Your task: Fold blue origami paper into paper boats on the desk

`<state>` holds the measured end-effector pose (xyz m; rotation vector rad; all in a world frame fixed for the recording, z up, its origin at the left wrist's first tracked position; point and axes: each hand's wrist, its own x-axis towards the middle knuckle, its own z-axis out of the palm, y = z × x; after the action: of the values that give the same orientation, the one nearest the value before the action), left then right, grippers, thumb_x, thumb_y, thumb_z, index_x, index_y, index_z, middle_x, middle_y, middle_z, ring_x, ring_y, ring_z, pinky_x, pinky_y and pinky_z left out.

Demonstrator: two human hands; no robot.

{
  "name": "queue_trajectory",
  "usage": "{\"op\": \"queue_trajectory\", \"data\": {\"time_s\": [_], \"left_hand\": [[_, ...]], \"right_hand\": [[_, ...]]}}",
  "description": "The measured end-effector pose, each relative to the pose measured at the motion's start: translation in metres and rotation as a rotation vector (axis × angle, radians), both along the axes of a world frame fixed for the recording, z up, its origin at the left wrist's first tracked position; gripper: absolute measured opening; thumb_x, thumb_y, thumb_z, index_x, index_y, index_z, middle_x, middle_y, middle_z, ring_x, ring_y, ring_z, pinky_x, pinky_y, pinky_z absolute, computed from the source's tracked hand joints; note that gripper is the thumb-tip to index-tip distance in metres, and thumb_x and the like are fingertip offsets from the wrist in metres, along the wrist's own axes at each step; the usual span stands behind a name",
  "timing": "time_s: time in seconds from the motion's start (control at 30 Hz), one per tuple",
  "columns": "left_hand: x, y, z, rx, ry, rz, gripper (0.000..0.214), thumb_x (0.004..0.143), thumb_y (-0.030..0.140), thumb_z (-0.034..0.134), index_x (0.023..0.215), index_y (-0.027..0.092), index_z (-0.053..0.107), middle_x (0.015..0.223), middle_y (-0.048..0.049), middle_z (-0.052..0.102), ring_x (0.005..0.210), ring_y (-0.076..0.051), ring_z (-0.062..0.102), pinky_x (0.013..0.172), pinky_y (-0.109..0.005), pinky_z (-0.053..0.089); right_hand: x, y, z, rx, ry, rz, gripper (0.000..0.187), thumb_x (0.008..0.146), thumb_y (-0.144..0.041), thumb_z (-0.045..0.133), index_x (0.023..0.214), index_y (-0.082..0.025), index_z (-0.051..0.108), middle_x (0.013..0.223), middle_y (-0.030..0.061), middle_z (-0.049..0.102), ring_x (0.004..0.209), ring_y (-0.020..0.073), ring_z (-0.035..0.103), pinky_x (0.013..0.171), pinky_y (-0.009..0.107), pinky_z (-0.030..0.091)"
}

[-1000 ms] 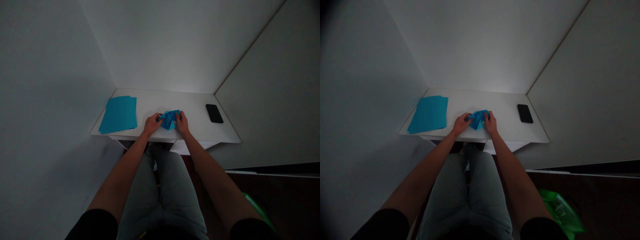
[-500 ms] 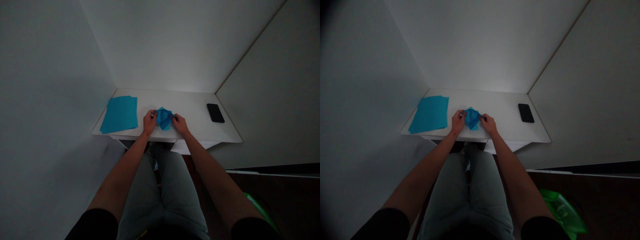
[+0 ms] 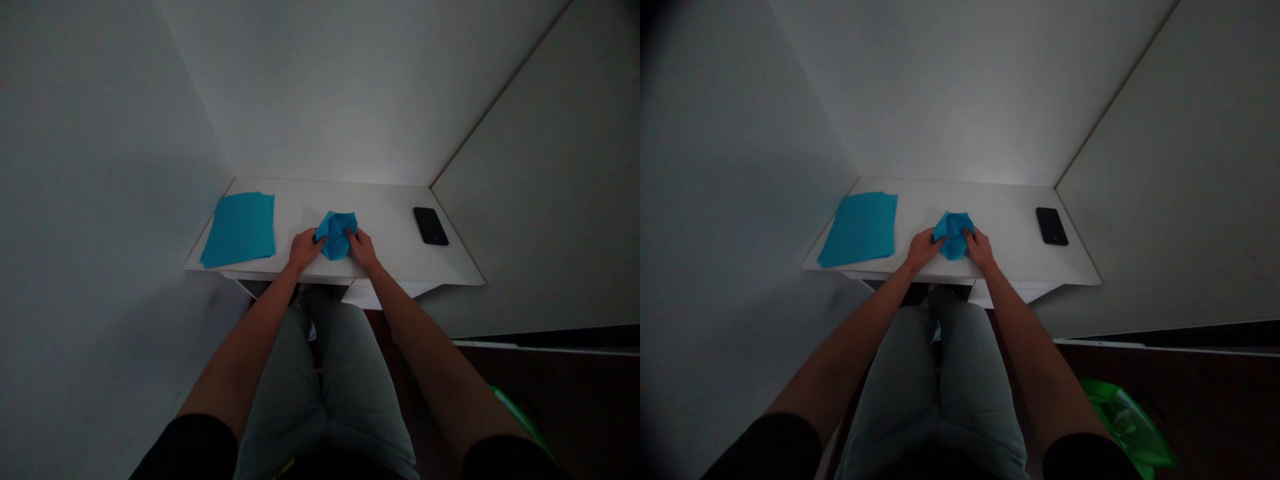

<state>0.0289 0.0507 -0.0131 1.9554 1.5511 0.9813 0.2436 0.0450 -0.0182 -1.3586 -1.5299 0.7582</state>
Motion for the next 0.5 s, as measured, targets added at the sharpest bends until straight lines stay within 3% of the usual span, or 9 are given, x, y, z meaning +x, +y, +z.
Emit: {"op": "queue_trajectory", "data": {"time_s": [0.1, 0.23, 0.5], "left_hand": [[-0.0009, 0.0009, -0.0025, 0.014, -0.053, 0.013, 0.016, 0.102, 0.036, 0.067, 0.097, 0.023, 0.075, 0.093, -0.0058, 0.078, 0.084, -0.024, 0.069, 0.081, -0.035, 0.052], [-0.001, 0.0017, -0.0043, 0.032, -0.107, 0.036, 0.018, 0.103, 0.037, 0.065, 0.095, 0.023, 0.074, 0.094, -0.0057, 0.076, 0.086, -0.024, 0.067, 0.081, -0.034, 0.051], [-0.0006, 0.0006, -0.0027, 0.028, -0.151, 0.065, 0.02, 0.103, 0.037, 0.067, 0.088, 0.023, 0.067, 0.083, -0.0022, 0.07, 0.078, -0.021, 0.063, 0.076, -0.032, 0.049]], "right_hand": [[-0.001, -0.0023, 0.0009, -0.007, -0.072, 0.015, 0.05, 0.093, -0.073, 0.054, 0.085, -0.025, 0.065, 0.077, 0.0027, 0.068, 0.078, 0.0238, 0.061, 0.074, 0.035, 0.048], [-0.0004, -0.0036, -0.0015, -0.061, -0.162, 0.056, 0.043, 0.086, -0.068, 0.068, 0.085, -0.025, 0.069, 0.075, 0.0012, 0.069, 0.075, 0.0231, 0.061, 0.07, 0.035, 0.046], [0.0024, 0.001, -0.0049, -0.022, -0.147, 0.02, 0.033, 0.089, -0.057, 0.062, 0.088, -0.025, 0.068, 0.074, 0.0013, 0.066, 0.072, 0.0226, 0.06, 0.067, 0.035, 0.047]]}}
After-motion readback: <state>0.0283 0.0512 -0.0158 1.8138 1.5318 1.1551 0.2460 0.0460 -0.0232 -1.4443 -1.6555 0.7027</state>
